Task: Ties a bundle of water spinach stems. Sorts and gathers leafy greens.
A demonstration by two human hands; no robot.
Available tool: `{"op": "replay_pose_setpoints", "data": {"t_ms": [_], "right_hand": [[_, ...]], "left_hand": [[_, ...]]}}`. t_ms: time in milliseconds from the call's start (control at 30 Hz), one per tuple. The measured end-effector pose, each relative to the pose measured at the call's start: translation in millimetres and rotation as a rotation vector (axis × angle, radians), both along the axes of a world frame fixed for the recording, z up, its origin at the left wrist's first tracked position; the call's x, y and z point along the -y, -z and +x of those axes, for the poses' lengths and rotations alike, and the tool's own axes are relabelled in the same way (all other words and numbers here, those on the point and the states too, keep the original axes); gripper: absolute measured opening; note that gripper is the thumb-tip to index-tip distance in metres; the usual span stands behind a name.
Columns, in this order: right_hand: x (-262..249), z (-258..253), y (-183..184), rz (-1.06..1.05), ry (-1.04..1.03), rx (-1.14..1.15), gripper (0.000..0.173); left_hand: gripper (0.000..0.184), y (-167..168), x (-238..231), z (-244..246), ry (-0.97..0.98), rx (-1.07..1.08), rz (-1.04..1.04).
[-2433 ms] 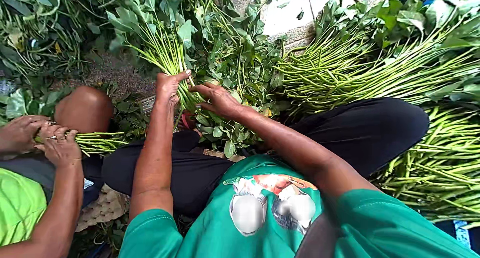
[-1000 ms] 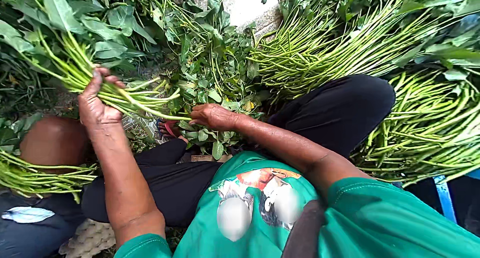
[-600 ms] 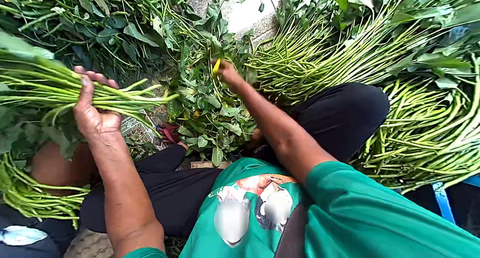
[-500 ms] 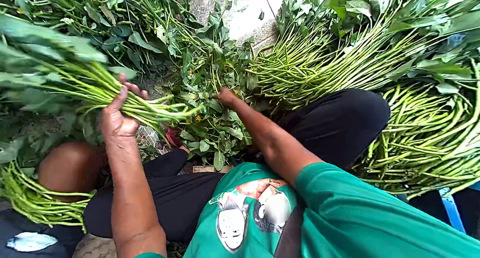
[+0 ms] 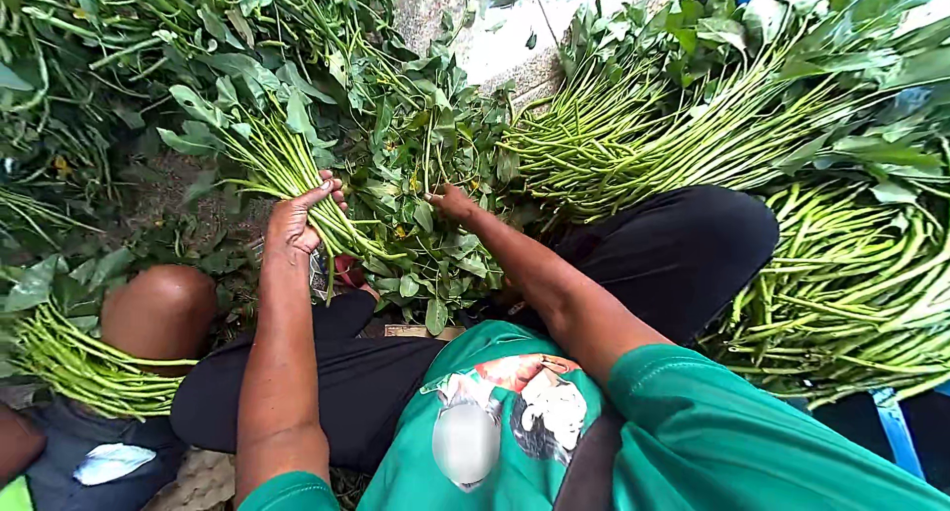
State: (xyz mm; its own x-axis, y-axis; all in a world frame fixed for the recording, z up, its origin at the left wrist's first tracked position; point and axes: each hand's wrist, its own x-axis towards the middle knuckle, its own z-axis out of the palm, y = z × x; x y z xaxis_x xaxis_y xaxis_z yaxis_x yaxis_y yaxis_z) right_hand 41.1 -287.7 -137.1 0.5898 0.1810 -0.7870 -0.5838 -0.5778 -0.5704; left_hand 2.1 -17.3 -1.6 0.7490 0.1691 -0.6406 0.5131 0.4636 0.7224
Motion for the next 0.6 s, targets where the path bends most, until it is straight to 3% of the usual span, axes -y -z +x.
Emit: {"op": "replay_pose_setpoints", "data": {"t_ms": [200,433,600], "right_hand": [[14,-8,27,-0.095,-0.293,0.053,0.044],[-20,-54,-75,0.067,-0.226,0.609,0.036],[-32,-110,-85,0.261,-0.434,0.686,0.026]], "left_hand": [[0.017,5,-1,-1,0.003,0.002,0.007],[0.018,17,4,-1,0.065,-0.048,0.062],[0.025,34,26,-8,0.169,-0.159,0.131]]}}
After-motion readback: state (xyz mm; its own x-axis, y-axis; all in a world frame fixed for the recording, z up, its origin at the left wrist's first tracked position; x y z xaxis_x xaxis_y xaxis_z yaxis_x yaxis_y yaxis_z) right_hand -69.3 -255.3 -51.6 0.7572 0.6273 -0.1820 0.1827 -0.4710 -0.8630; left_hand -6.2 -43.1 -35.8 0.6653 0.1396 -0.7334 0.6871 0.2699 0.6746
